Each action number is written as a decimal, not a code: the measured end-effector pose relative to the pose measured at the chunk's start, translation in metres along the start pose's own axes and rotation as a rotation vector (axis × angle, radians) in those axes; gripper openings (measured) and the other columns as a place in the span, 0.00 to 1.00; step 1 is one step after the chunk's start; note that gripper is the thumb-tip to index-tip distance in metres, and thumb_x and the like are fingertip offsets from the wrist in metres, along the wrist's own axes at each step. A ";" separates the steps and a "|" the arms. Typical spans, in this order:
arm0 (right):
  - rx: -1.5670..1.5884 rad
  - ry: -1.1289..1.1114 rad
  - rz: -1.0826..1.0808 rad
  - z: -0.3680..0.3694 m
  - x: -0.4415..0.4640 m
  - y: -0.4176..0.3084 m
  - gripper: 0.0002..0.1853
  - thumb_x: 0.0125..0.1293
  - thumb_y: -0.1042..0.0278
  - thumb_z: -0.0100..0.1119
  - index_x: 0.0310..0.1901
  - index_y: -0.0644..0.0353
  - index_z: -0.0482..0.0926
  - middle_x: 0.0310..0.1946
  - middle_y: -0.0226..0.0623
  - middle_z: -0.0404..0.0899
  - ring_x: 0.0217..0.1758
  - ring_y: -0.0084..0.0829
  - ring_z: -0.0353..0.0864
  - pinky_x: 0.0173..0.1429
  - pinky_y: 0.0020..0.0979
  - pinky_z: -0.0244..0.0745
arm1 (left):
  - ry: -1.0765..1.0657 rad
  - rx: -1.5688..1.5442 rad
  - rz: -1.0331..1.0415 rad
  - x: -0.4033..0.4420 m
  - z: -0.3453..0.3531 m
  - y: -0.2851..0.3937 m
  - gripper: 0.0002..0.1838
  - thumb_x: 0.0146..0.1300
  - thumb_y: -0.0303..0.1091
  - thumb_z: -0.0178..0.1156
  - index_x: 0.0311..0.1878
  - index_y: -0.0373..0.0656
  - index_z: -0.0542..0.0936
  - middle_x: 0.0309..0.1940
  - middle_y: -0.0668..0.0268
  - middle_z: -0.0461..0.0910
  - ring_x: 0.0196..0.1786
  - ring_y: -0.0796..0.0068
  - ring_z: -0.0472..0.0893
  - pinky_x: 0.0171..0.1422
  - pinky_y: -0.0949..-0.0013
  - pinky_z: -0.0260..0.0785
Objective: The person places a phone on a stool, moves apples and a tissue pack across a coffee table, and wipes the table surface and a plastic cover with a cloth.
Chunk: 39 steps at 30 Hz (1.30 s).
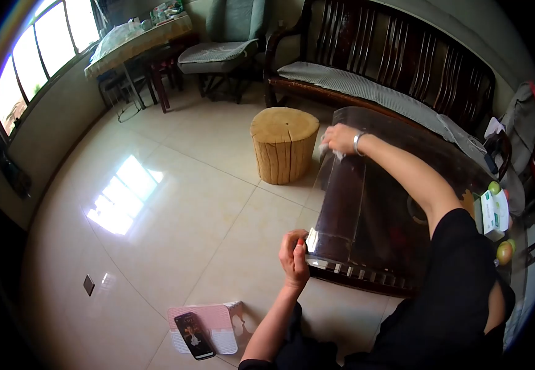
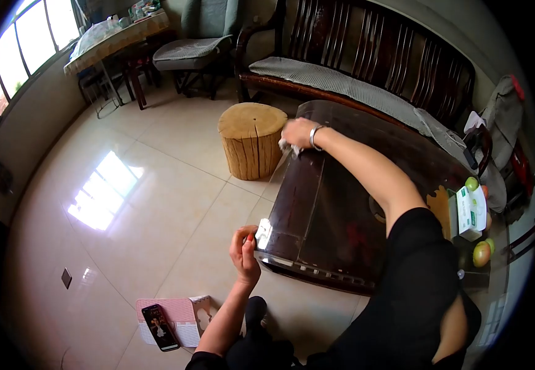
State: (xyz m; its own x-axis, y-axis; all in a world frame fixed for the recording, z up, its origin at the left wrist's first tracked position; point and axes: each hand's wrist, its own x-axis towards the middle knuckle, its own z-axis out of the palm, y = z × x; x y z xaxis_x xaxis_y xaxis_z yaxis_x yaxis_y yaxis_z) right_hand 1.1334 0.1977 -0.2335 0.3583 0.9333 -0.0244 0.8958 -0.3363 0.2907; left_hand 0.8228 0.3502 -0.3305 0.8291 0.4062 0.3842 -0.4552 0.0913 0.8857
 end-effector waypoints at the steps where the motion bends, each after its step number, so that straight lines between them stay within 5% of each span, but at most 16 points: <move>1: -0.025 -0.077 0.060 -0.004 0.004 0.007 0.11 0.58 0.66 0.49 0.35 0.53 0.82 0.36 0.38 0.80 0.41 0.40 0.79 0.46 0.40 0.74 | -0.004 0.020 0.052 0.001 0.000 0.000 0.15 0.62 0.35 0.45 0.38 0.31 0.73 0.35 0.61 0.73 0.28 0.78 0.65 0.34 0.77 0.59; 5: -0.015 -0.170 0.448 0.016 0.013 0.041 0.12 0.58 0.68 0.50 0.41 0.47 0.82 0.48 0.34 0.76 0.56 0.35 0.70 0.59 0.35 0.66 | -0.013 0.013 0.068 0.000 0.001 0.005 0.14 0.61 0.33 0.44 0.38 0.31 0.73 0.34 0.61 0.74 0.26 0.80 0.65 0.32 0.77 0.58; 8: 0.083 -0.078 0.768 0.007 0.011 0.041 0.16 0.58 0.69 0.50 0.48 0.44 0.78 0.50 0.37 0.70 0.56 0.39 0.68 0.61 0.36 0.64 | -0.015 -0.007 0.037 -0.001 0.003 0.004 0.15 0.61 0.35 0.44 0.38 0.32 0.73 0.36 0.62 0.74 0.26 0.81 0.63 0.30 0.77 0.57; 14: 0.146 0.185 0.909 0.032 -0.027 0.067 0.17 0.61 0.71 0.46 0.51 0.48 0.76 0.55 0.37 0.66 0.59 0.42 0.65 0.63 0.38 0.63 | 0.059 0.060 0.063 -0.004 0.005 -0.003 0.19 0.61 0.40 0.41 0.37 0.32 0.73 0.36 0.58 0.74 0.34 0.75 0.68 0.38 0.75 0.60; 18: 0.322 0.405 1.072 0.021 -0.110 0.056 0.17 0.62 0.73 0.41 0.51 0.57 0.74 0.55 0.47 0.67 0.56 0.46 0.68 0.60 0.38 0.64 | 0.033 0.081 0.066 -0.003 0.005 0.001 0.17 0.62 0.37 0.39 0.37 0.31 0.72 0.37 0.57 0.73 0.38 0.71 0.70 0.45 0.72 0.62; 22: 0.569 0.481 1.313 0.029 -0.253 0.059 0.17 0.63 0.74 0.41 0.52 0.53 0.73 0.55 0.47 0.67 0.54 0.48 0.71 0.57 0.39 0.68 | 0.006 0.029 0.020 -0.005 0.003 -0.006 0.18 0.63 0.39 0.39 0.37 0.31 0.72 0.36 0.57 0.73 0.39 0.71 0.70 0.46 0.71 0.62; 26: -0.151 -0.102 1.696 -0.021 -0.350 -0.006 0.24 0.62 0.69 0.43 0.61 0.43 0.66 0.64 0.39 0.57 0.65 0.46 0.60 0.67 0.40 0.58 | 0.025 0.048 0.072 -0.003 0.003 -0.007 0.20 0.63 0.43 0.40 0.37 0.34 0.72 0.33 0.65 0.69 0.35 0.79 0.65 0.40 0.77 0.56; 29: 0.085 -0.047 1.983 0.037 -0.407 0.042 0.25 0.63 0.64 0.45 0.63 0.41 0.62 0.68 0.38 0.49 0.69 0.47 0.53 0.70 0.42 0.52 | 0.026 0.070 0.034 -0.006 0.004 -0.007 0.19 0.63 0.43 0.40 0.37 0.34 0.72 0.32 0.67 0.68 0.33 0.80 0.64 0.38 0.78 0.55; 30: 0.138 -0.043 2.054 0.020 -0.386 0.031 0.24 0.63 0.62 0.46 0.62 0.45 0.64 0.66 0.38 0.53 0.68 0.46 0.55 0.69 0.42 0.55 | 0.041 0.068 0.059 -0.005 0.004 -0.009 0.19 0.63 0.43 0.39 0.37 0.35 0.72 0.31 0.68 0.67 0.33 0.81 0.63 0.37 0.78 0.55; 32: 0.299 0.009 1.942 0.002 -0.354 0.024 0.24 0.62 0.60 0.49 0.61 0.49 0.65 0.63 0.39 0.58 0.65 0.45 0.59 0.66 0.41 0.58 | 0.045 0.075 0.084 -0.003 0.003 -0.012 0.19 0.63 0.43 0.39 0.36 0.35 0.72 0.30 0.68 0.67 0.32 0.81 0.63 0.36 0.78 0.54; 33: 0.060 -0.167 1.558 0.005 -0.334 0.017 0.24 0.59 0.59 0.53 0.58 0.53 0.67 0.59 0.40 0.63 0.60 0.45 0.64 0.64 0.41 0.61 | 0.062 0.077 0.066 -0.004 0.003 -0.014 0.19 0.62 0.43 0.39 0.36 0.35 0.71 0.29 0.69 0.66 0.31 0.81 0.63 0.36 0.78 0.54; 35: 0.023 -0.147 1.135 0.028 -0.267 0.022 0.19 0.55 0.62 0.55 0.50 0.55 0.74 0.58 0.41 0.66 0.58 0.45 0.65 0.62 0.40 0.62 | 0.079 0.078 0.064 -0.006 0.005 -0.015 0.20 0.62 0.44 0.39 0.36 0.35 0.71 0.30 0.69 0.66 0.31 0.81 0.62 0.35 0.79 0.53; 36: 0.268 0.313 0.978 -0.006 -0.212 -0.021 0.18 0.56 0.61 0.54 0.49 0.53 0.75 0.57 0.41 0.66 0.58 0.44 0.64 0.61 0.42 0.62 | 0.070 0.079 0.064 -0.005 0.005 -0.017 0.20 0.62 0.44 0.39 0.36 0.35 0.71 0.30 0.69 0.66 0.31 0.81 0.62 0.35 0.79 0.53; 37: -0.030 0.115 0.734 -0.010 -0.174 -0.041 0.21 0.58 0.58 0.53 0.54 0.50 0.72 0.57 0.41 0.65 0.59 0.44 0.63 0.61 0.43 0.62 | 0.068 0.088 0.083 -0.004 0.004 -0.020 0.20 0.62 0.45 0.39 0.37 0.35 0.71 0.30 0.69 0.66 0.31 0.81 0.62 0.35 0.79 0.53; 38: 0.217 0.211 0.868 -0.021 -0.134 -0.069 0.23 0.60 0.54 0.50 0.58 0.47 0.68 0.59 0.41 0.63 0.60 0.44 0.62 0.61 0.44 0.62 | 0.068 0.099 0.102 -0.003 0.001 -0.020 0.20 0.63 0.45 0.39 0.37 0.35 0.71 0.30 0.69 0.65 0.31 0.81 0.61 0.35 0.79 0.52; 39: 0.104 0.220 0.776 -0.023 -0.111 -0.092 0.23 0.62 0.51 0.47 0.58 0.46 0.66 0.60 0.40 0.62 0.60 0.43 0.62 0.61 0.44 0.63 | 0.065 0.100 0.106 -0.003 0.000 -0.020 0.20 0.63 0.45 0.39 0.37 0.35 0.71 0.30 0.69 0.65 0.31 0.81 0.61 0.35 0.79 0.52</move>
State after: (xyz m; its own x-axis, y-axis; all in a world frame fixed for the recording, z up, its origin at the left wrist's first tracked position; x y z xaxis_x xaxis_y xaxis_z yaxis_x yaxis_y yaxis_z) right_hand 1.0054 0.1282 -0.2359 0.8369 0.4296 0.3391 0.4375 -0.8974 0.0573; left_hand 0.8296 0.3467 -0.3494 0.7537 0.4669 0.4626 -0.5020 -0.0453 0.8637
